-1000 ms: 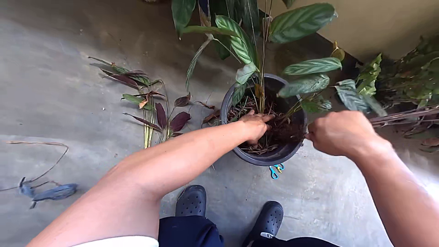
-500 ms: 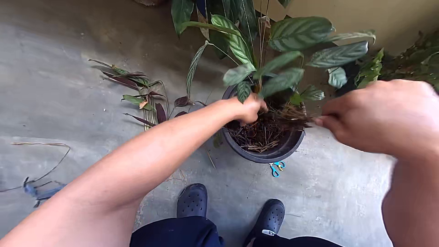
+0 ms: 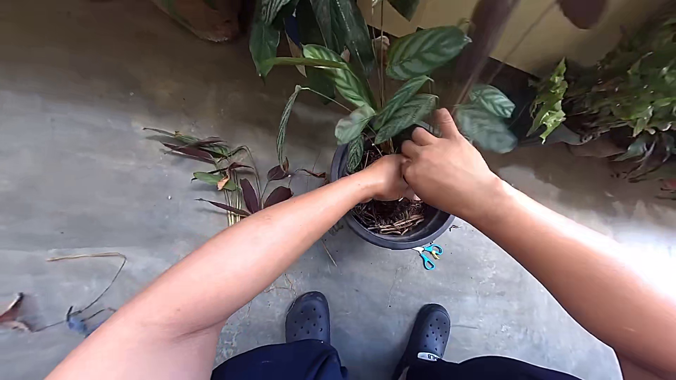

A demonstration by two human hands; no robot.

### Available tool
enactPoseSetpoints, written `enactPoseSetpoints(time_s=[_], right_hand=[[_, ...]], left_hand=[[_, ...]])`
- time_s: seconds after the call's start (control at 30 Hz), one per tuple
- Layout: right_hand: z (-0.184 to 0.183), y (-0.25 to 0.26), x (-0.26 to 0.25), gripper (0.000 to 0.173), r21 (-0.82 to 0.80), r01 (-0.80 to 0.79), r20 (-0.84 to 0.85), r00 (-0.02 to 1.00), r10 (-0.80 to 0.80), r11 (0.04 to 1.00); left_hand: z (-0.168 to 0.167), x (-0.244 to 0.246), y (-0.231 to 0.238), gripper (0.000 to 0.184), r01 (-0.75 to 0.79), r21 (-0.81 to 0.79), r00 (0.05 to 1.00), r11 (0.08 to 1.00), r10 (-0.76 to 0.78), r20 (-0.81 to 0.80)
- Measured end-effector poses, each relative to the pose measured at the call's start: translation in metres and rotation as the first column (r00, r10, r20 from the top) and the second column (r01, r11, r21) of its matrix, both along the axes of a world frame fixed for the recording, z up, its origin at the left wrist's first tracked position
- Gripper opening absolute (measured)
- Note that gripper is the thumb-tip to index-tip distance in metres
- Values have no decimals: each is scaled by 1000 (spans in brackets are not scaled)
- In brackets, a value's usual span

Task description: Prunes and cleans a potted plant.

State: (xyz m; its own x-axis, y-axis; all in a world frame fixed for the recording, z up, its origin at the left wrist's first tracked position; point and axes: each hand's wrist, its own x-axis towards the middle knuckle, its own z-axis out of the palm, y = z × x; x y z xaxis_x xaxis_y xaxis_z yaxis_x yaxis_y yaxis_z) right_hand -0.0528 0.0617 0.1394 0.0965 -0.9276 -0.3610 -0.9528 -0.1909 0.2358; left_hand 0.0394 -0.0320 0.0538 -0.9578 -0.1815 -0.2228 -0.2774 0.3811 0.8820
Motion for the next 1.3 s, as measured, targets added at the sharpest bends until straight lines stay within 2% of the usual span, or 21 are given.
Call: enactPoseSetpoints(time_s=[0.07, 0.1, 0.13, 0.17, 0.2, 0.23, 0.27, 0.3, 0.37, 0.43, 0.57, 0.7, 0.77, 0.93, 1.07, 1.13, 1.23, 1.3], right_hand=[[11, 23, -7, 14, -190, -63, 166, 982, 95, 980], [17, 41, -10, 16, -218, -37, 286, 953, 101, 975], [22, 61, -13, 17, -165, 12, 411, 910, 57, 986], [25, 82, -17, 19, 9, 66, 503, 862, -61, 998], [25, 97, -23, 23, 306, 117, 532, 802, -271, 945], [15, 105, -28, 27, 575, 144, 474, 743, -471, 806], [-6, 113, -34, 29, 724, 154, 394, 708, -586, 673], [-31, 121, -40, 30, 787, 172, 323, 703, -633, 593], [-86, 137, -50, 30, 792, 271, 188, 745, -641, 547], [-131, 149, -57, 27, 752, 363, 102, 760, -642, 550], [-188, 167, -58, 34, 696, 426, 219, 641, -736, 579], [-223, 182, -52, 55, 688, 453, 190, 642, -743, 568], [-234, 185, -49, 59, 668, 477, 180, 640, -747, 571], [-237, 194, -42, 55, 598, 525, 168, 657, -735, 605], [-236, 203, -42, 52, 583, 529, 190, 650, -736, 617], [-233, 209, -43, 48, 585, 524, 199, 647, -736, 619], [-232, 218, -44, 41, 585, 576, 147, 617, -773, 571], [-228, 221, -44, 44, 585, 659, 81, 532, -843, 472]], left_hand=[[1, -4, 4, 39, -52, 123, 998, 991, 49, 32], [-4, -8, 4, 52, -83, 222, 995, 971, 68, 72], [-12, -13, 2, 62, -120, 330, 990, 936, 89, 108], [-17, -17, 2, 66, -162, 399, 983, 902, 111, 149], [-20, -22, 1, 65, -205, 433, 973, 878, 134, 188], [-23, -27, 0, 61, -242, 443, 964, 863, 161, 213], [-25, -33, 1, 52, -284, 447, 952, 848, 193, 238], [-25, -39, 1, 42, -324, 445, 939, 835, 228, 256], [-23, -48, 2, 27, -362, 454, 928, 814, 267, 261], [-21, -48, 3, 22, -342, 487, 938, 804, 263, 225], [-20, -23, 1, 26, -263, 492, 963, 830, 256, 84], [-14, 0, -7, 30, -253, 521, 951, 815, 307, -19], [-10, 10, -9, 32, -216, 563, 949, 797, 307, -70], [6, 17, -7, 43, -186, 575, 943, 797, 310, -125], [17, 15, -6, 25, -292, 624, 910, 725, 412, -52], [20, 15, -2, 24, -318, 638, 898, 702, 439, -35], [26, 18, 4, 23, -303, 657, 894, 691, 445, -57], [30, 22, 4, 22, -245, 678, 907, 693, 410, -92]])
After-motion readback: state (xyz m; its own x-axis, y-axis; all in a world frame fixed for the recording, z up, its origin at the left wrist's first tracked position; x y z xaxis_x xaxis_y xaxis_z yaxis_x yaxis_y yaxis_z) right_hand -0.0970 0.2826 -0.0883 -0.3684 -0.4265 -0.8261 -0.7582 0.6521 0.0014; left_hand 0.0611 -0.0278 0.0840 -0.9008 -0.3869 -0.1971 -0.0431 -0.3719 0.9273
